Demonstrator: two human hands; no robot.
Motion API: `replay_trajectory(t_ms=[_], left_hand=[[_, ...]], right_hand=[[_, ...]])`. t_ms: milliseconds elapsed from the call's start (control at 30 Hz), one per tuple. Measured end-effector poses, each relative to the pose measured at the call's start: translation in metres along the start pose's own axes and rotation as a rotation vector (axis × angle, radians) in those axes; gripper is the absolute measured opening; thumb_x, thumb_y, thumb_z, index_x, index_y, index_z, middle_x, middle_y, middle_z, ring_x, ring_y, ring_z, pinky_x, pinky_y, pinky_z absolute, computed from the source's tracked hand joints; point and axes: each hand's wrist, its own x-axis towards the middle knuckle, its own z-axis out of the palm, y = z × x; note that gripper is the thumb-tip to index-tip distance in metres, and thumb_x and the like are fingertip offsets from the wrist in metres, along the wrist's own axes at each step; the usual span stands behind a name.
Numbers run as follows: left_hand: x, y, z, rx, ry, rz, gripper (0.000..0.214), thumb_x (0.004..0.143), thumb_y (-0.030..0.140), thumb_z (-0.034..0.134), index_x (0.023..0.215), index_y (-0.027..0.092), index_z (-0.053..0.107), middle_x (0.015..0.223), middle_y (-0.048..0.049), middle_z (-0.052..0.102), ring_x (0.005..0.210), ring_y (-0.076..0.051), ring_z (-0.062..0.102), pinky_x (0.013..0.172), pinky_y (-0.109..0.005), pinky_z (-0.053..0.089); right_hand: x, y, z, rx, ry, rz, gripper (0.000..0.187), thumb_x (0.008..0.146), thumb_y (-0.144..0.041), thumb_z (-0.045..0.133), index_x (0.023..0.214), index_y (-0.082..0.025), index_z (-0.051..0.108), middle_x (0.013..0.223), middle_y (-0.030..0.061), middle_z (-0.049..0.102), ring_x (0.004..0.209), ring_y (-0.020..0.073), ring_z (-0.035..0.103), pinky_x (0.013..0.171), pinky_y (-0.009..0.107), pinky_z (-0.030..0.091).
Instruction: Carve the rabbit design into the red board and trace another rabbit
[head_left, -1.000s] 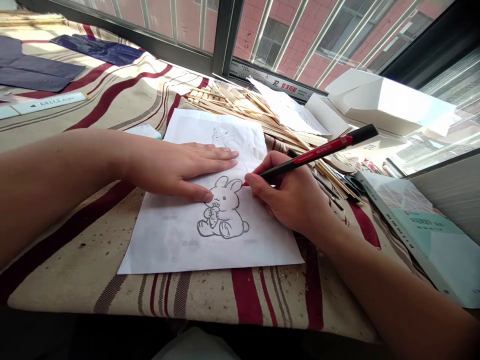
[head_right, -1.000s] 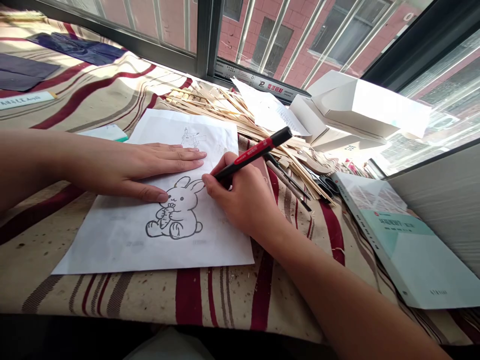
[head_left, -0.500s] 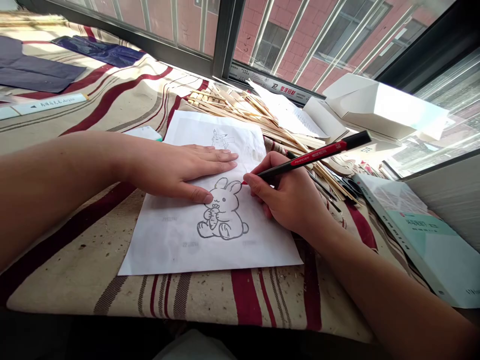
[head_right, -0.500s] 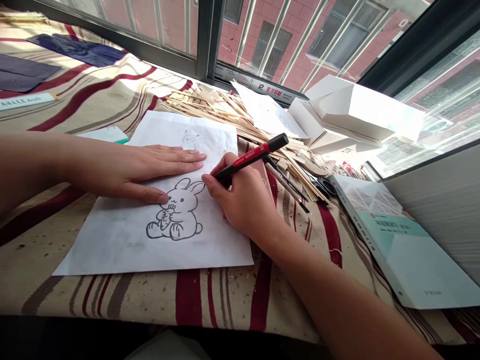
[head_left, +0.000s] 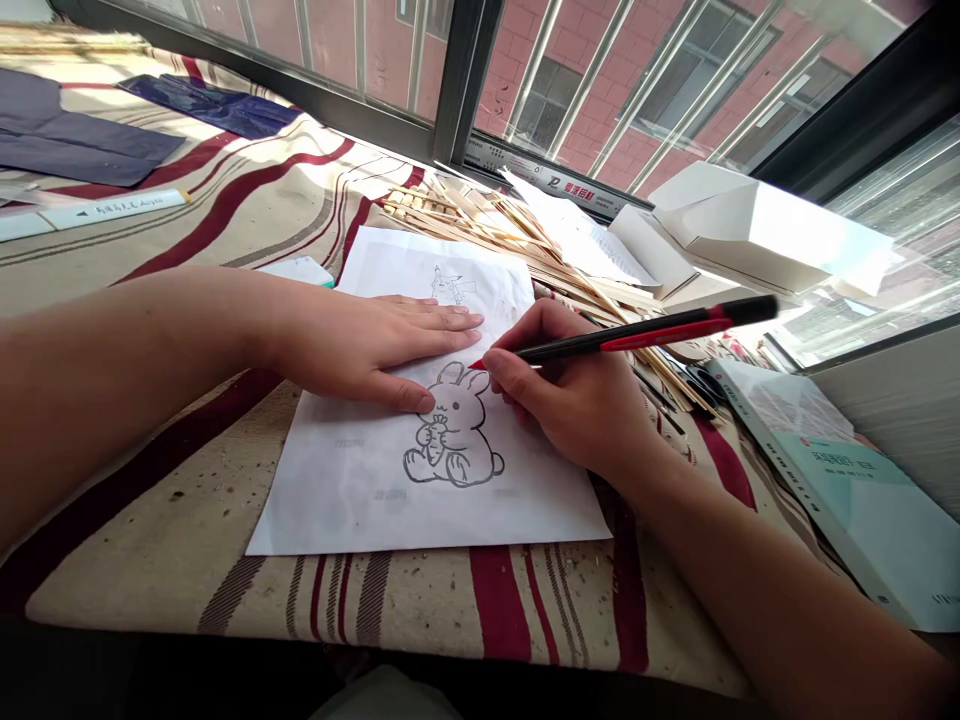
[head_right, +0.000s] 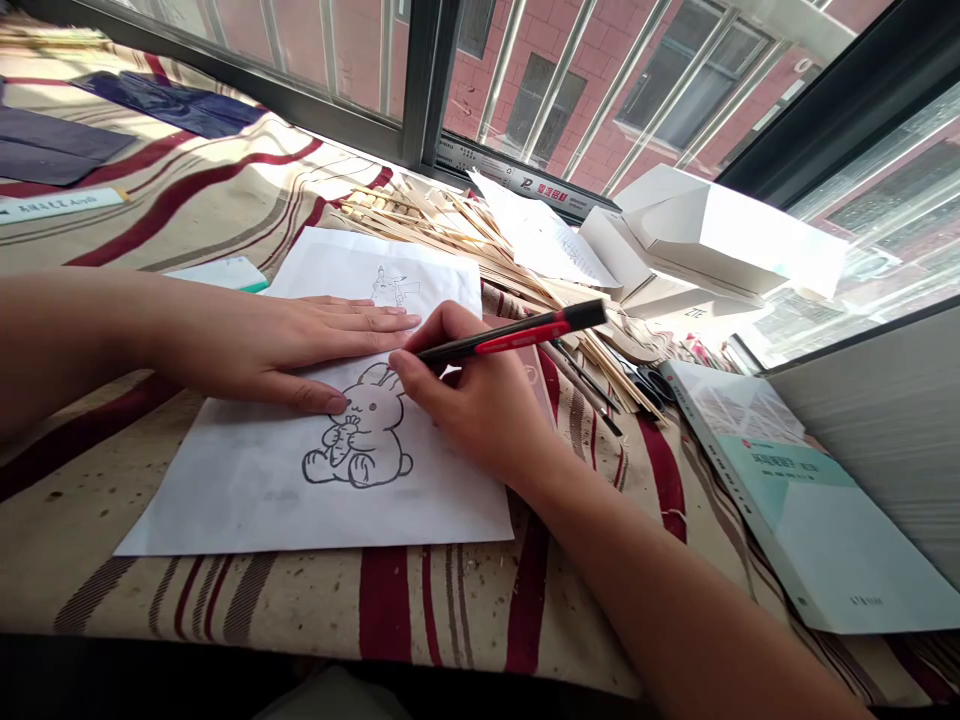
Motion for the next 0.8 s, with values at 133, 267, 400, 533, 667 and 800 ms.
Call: replay_trajectory(t_ms=[133, 267, 400, 533, 667, 800], left_hand=[[0.0011, 0.0001, -0.0002, -0.019, 0.019, -0.001, 0.098, 0.101, 0.071, 0.044, 0.182, 0.017, 0.027, 0.191, -0.0088, 0.015, 0.178, -0.033, 0.017, 0.143, -0.046, 0.014], [0.0009, -0.0003, -0.0002, 0.001, -0.001, 0.005, 0.1, 0.102, 0.072, 0.04, 0.182, 0.016, 0.023, 0.191, -0.0087, 0.012, 0.178, -0.031, 0.014, 0.143, -0.045, 0.011], [0.0012, -0.0008, 0.0, 0.0, 0.007, 0.004, 0.099, 0.101, 0.073, 0.041, 0.183, 0.018, 0.024, 0.191, -0.0073, 0.012, 0.178, -0.031, 0.015, 0.143, -0.041, 0.009], [0.0026, -0.0014, 0.0002, 0.004, 0.0, 0.003, 0.101, 0.101, 0.075, 0.04, 0.183, 0.019, 0.023, 0.191, -0.0068, 0.011, 0.178, -0.031, 0.014, 0.143, -0.043, 0.01], [0.0022, -0.0024, 0.001, -0.015, 0.011, -0.005, 0.101, 0.1, 0.075, 0.043, 0.183, 0.02, 0.025, 0.191, -0.0062, 0.012, 0.178, -0.033, 0.015, 0.143, -0.045, 0.011], [0.0009, -0.0036, 0.0016, 0.001, 0.006, 0.006, 0.1, 0.102, 0.075, 0.04, 0.183, 0.02, 0.021, 0.191, -0.0053, 0.009, 0.178, -0.032, 0.013, 0.144, -0.046, 0.011]], right_hand=[[0.0033, 0.0044, 0.0025, 0.011, -0.066, -0.008, 0.02, 0.093, -0.035, 0.08, 0.086, -0.023, 0.065, 0.071, -0.0031, 0.07, 0.062, 0.0135, 0.058, 0.061, 0.031, 0.049], [0.0041, 0.0054, 0.0027, 0.002, -0.065, -0.031, 0.02, 0.091, -0.032, 0.083, 0.084, -0.022, 0.066, 0.071, -0.0023, 0.071, 0.063, 0.0144, 0.061, 0.06, 0.031, 0.049], [0.0044, 0.0042, 0.0022, 0.0, -0.07, -0.046, 0.021, 0.089, -0.029, 0.084, 0.082, -0.022, 0.066, 0.071, -0.002, 0.071, 0.066, 0.0152, 0.064, 0.06, 0.029, 0.048], [0.0053, 0.0034, 0.0019, 0.014, -0.081, -0.038, 0.025, 0.087, -0.031, 0.089, 0.081, -0.022, 0.066, 0.071, -0.0024, 0.071, 0.065, 0.0146, 0.062, 0.059, 0.029, 0.047], [0.0054, 0.0019, 0.0022, 0.004, -0.082, -0.032, 0.026, 0.087, -0.032, 0.089, 0.08, -0.023, 0.065, 0.07, -0.0025, 0.071, 0.065, 0.015, 0.062, 0.06, 0.03, 0.047], [0.0049, 0.0014, 0.0027, 0.015, -0.079, -0.012, 0.026, 0.087, -0.033, 0.088, 0.081, -0.024, 0.064, 0.071, -0.0023, 0.071, 0.066, 0.0163, 0.063, 0.061, 0.031, 0.048]])
